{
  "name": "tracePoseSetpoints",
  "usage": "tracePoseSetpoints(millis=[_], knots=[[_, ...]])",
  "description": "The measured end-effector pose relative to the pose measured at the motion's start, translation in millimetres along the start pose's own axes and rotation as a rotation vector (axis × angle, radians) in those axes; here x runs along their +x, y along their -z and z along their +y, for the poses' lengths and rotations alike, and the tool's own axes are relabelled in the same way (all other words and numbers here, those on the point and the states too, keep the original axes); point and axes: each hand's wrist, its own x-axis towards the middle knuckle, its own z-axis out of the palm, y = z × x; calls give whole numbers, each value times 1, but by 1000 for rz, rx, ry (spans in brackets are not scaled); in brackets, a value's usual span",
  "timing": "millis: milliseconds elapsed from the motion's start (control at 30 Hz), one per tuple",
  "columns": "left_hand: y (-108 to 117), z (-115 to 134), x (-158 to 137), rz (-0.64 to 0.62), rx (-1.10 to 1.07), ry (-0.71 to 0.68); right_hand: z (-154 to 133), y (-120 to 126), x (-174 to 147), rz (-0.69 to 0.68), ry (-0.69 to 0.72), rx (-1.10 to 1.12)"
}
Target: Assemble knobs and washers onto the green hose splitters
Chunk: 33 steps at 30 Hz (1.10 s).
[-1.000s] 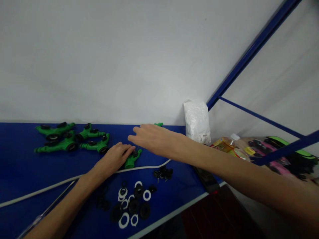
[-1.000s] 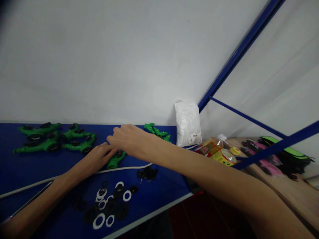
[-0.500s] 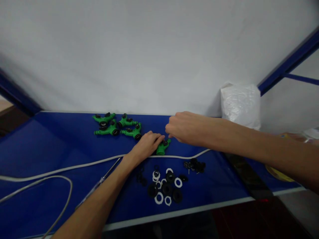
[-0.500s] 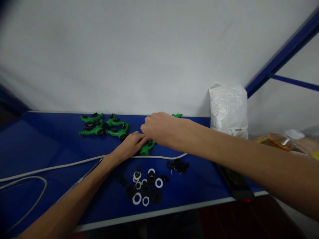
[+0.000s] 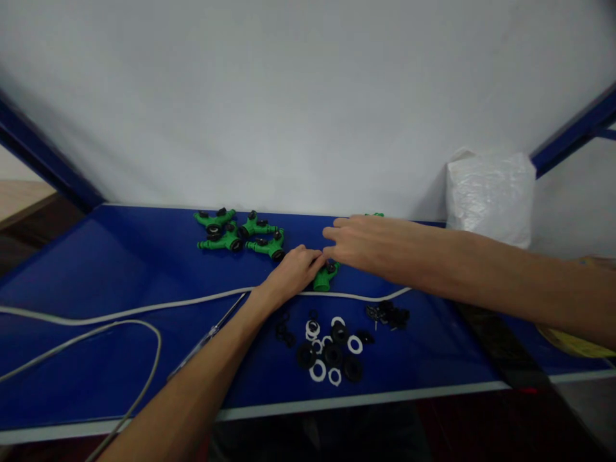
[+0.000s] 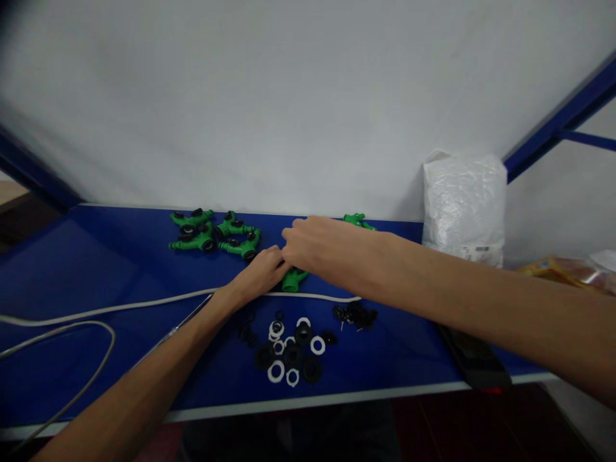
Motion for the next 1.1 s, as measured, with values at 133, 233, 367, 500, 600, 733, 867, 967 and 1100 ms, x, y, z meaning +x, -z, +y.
tracePoseSetpoints(millis=[133,233,367,500,600,733,867,967,1100], knots=[[0,-1,0,-7,7,-9,0,2,10,-29,57,-121],[1,0,1,-16,13,-13,0,1,11,-29,38,-129],[0,1,0,-5,3,-1,1,1,6,-20,-17,-56],[1,3,0,-9,-30,10,10,3,7,-76,-143,105],[2,3,1,-14,-39,-3,17,2,10,-141,-248,209],[1,2,1,-7,-37,-5,19,-1,7,-126,-261,246],[0,1,1,0,-34,8,12,-2,2,-4,-109,213],[0,1,1,2,-58,11,7,-4,4,74,-72,215],[2,3,1,1,-98,30,7,-3,8,62,-109,262]])
